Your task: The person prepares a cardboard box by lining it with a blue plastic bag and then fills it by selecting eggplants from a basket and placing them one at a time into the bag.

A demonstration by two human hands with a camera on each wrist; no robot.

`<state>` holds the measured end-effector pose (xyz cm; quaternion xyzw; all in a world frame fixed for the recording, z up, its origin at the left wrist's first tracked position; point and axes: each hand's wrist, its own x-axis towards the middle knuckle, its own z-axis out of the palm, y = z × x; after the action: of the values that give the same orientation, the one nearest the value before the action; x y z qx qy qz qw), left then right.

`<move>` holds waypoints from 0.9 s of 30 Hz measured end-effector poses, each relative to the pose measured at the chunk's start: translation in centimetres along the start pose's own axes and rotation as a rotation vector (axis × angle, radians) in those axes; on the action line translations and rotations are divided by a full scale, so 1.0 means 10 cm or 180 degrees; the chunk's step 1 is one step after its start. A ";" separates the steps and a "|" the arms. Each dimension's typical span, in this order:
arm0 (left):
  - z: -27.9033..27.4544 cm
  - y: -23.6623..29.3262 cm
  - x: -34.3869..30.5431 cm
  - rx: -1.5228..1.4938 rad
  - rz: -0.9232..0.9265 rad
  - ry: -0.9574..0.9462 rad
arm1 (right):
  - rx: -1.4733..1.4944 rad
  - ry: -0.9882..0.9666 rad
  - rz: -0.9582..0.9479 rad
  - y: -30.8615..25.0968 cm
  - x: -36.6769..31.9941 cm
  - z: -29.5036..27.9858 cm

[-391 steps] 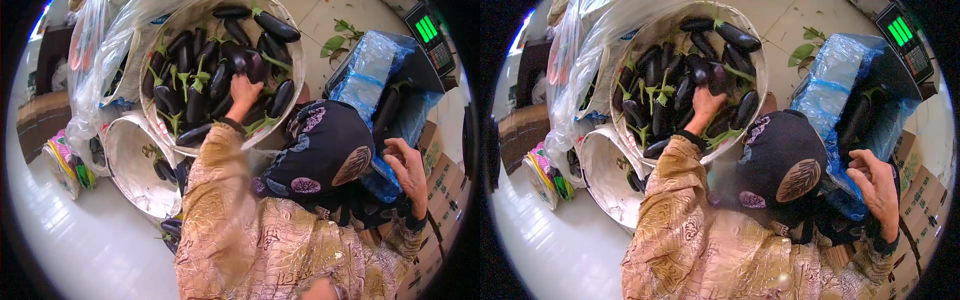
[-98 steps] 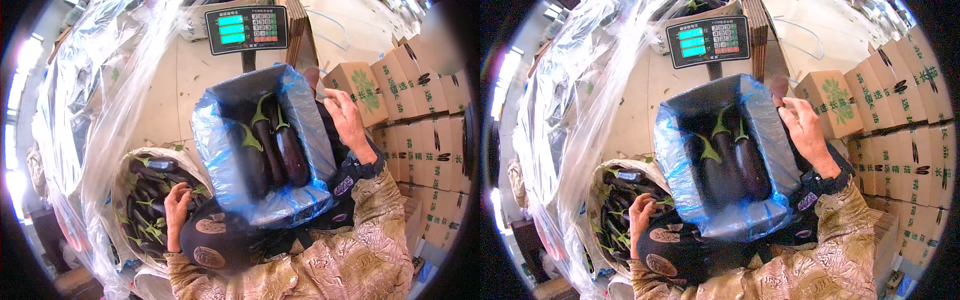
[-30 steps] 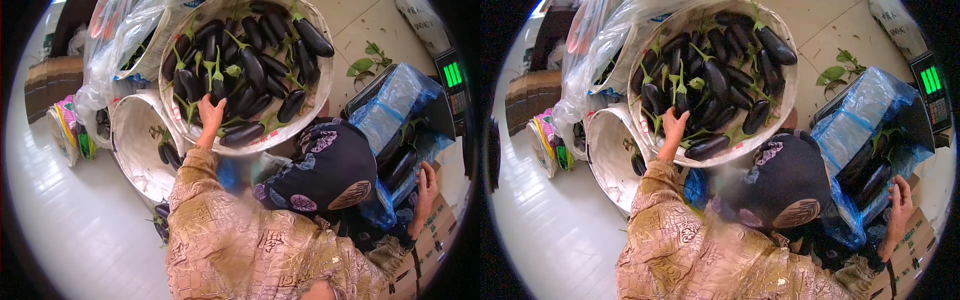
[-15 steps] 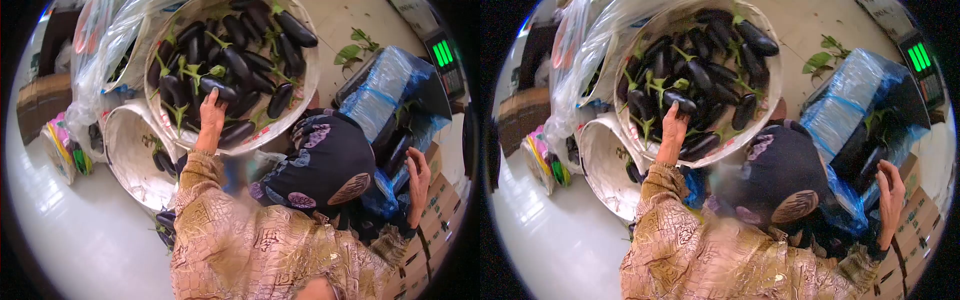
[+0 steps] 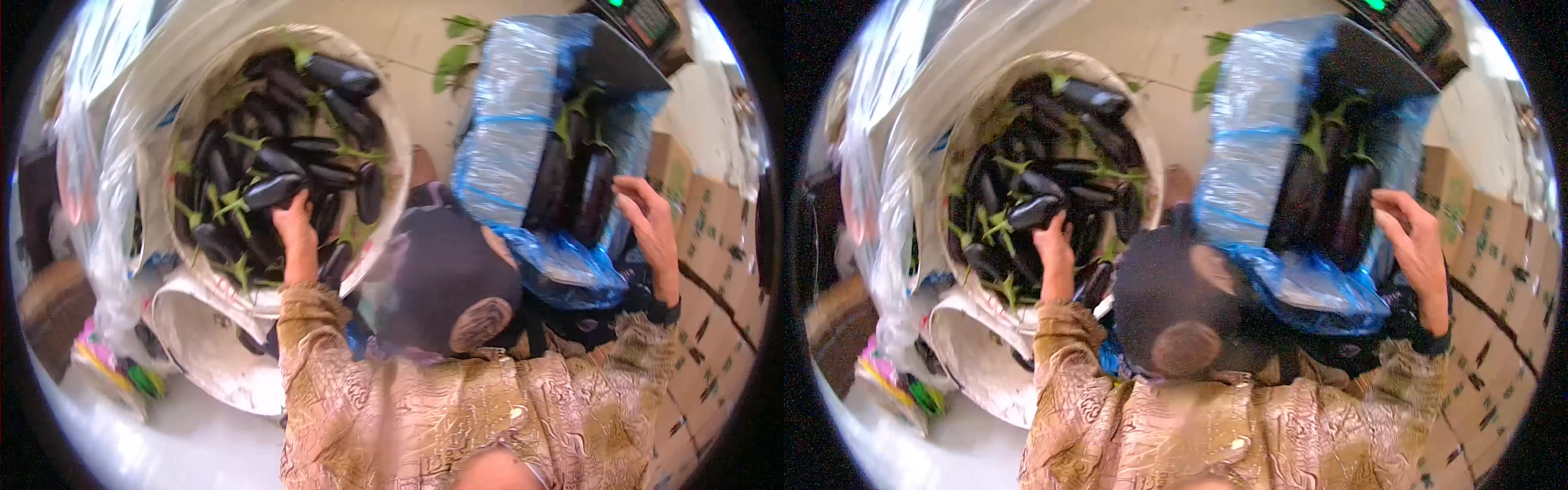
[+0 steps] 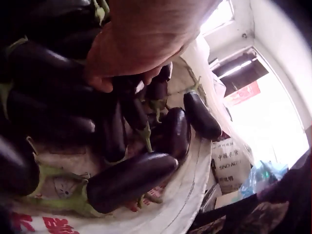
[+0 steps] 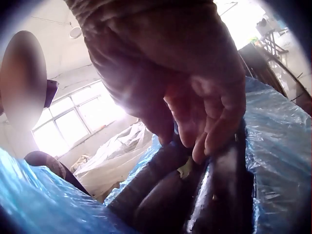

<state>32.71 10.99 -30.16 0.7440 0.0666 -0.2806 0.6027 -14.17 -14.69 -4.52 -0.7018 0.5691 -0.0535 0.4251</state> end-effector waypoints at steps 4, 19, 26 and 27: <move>0.08 0.18 -0.31 0.0515 -0.0928 -0.0717 | -0.0096 -0.0218 0.0146 -0.08 0.02 0.04; 1.90 -0.05 -0.10 0.1919 0.1021 -0.0044 | -0.0138 -0.0278 -0.0014 -0.11 0.08 0.15; 0.90 0.52 -0.79 0.0251 0.0446 -0.1069 | -0.0029 -0.0378 0.0104 -0.19 0.07 0.18; 0.75 0.59 -0.94 0.0400 0.0543 -0.1037 | -0.0021 -0.0369 0.0063 -0.19 0.07 0.19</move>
<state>24.91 4.63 -21.27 0.7278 -0.1128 -0.3489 0.5795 -11.45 -14.27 -4.78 -0.6995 0.5506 -0.0066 0.4556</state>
